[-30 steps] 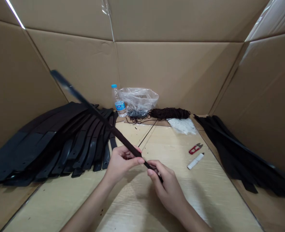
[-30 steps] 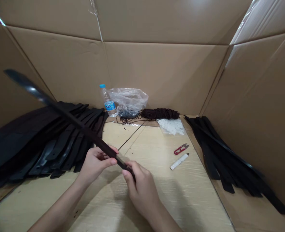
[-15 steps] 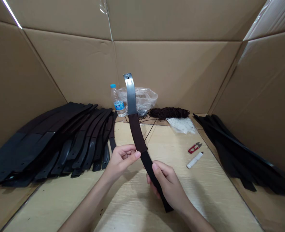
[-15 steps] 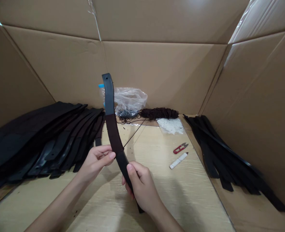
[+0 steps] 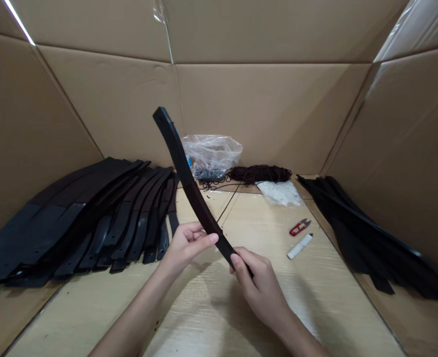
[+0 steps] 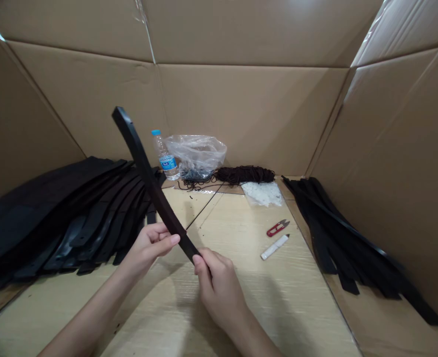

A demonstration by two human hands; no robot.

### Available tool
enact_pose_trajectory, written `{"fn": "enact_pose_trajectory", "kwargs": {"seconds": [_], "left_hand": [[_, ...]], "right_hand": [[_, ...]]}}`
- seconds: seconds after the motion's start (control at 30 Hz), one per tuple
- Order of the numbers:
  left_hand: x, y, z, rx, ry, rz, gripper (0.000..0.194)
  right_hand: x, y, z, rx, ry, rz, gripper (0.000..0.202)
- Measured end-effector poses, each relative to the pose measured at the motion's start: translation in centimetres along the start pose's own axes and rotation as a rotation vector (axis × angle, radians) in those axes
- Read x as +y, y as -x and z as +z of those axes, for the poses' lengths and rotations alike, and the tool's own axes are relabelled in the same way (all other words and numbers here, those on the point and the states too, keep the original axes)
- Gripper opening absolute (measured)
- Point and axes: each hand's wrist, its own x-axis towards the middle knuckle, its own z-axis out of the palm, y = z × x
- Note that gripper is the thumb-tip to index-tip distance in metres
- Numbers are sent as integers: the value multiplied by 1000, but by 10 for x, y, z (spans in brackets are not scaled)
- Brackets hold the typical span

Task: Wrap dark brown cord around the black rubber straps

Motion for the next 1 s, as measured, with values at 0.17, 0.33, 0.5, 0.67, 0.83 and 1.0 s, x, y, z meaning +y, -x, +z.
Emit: {"fn": "enact_pose_trajectory", "kwargs": {"seconds": [0.17, 0.33, 0.5, 0.67, 0.83, 1.0], "left_hand": [[-4, 0, 1, 6, 61, -86, 44], [1, 2, 2, 30, 121, -73, 40], [4, 2, 1, -11, 123, -138, 37], [4, 2, 0, -26, 90, -140, 33], [4, 2, 1, -35, 73, -110, 28], [6, 3, 2, -12, 60, -104, 24]], "right_hand": [[0, 1, 0, -29, 11, -21, 33], [-2, 2, 2, -91, -74, 55, 40], [-3, 2, 2, -112, -96, 74, 43], [-2, 2, 2, -114, -99, 79, 43], [-1, 2, 3, -121, -76, 79, 42], [-1, 1, 3, -118, -47, 59, 41]]}}
